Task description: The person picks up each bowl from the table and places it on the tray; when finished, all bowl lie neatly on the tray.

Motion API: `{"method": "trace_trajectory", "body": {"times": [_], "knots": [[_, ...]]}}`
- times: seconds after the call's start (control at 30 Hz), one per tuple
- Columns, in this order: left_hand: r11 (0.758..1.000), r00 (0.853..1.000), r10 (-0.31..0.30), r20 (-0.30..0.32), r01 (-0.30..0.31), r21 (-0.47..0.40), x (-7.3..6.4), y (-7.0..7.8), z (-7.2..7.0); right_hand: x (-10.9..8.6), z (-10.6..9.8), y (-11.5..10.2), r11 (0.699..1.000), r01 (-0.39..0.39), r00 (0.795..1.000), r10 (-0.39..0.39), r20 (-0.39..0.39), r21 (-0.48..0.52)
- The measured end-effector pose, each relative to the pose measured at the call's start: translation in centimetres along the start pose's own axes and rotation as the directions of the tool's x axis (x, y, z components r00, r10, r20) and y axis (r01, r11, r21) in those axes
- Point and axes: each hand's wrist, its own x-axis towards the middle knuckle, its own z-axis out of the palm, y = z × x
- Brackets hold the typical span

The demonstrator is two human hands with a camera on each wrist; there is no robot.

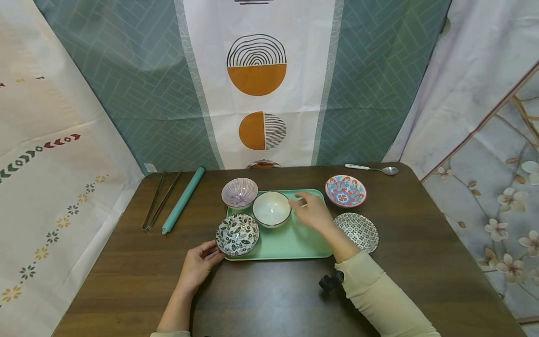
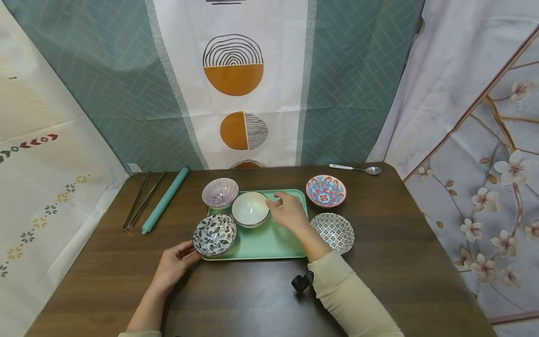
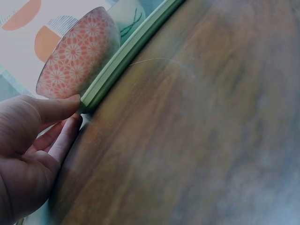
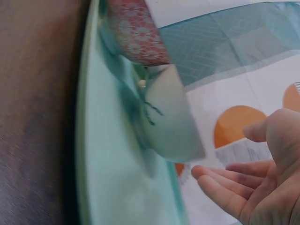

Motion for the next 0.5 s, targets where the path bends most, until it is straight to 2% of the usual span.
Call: {"method": "trace_trajectory", "body": {"times": [0.23, 0.5], "knots": [[1.0, 1.0, -0.021, 0.005, 0.021, 0.008, 0.0, 0.0, -0.1, -0.6, -3.0, 0.3, 0.999, -0.017, 0.998, 0.015, 0.058, 0.041], [1.0, 1.0, -0.016, 0.01, 0.016, 0.017, 0.1, -0.1, -0.2, -1.1, -5.6, 2.3, 1.0, -0.009, 0.999, 0.008, 0.036, 0.024]]}}
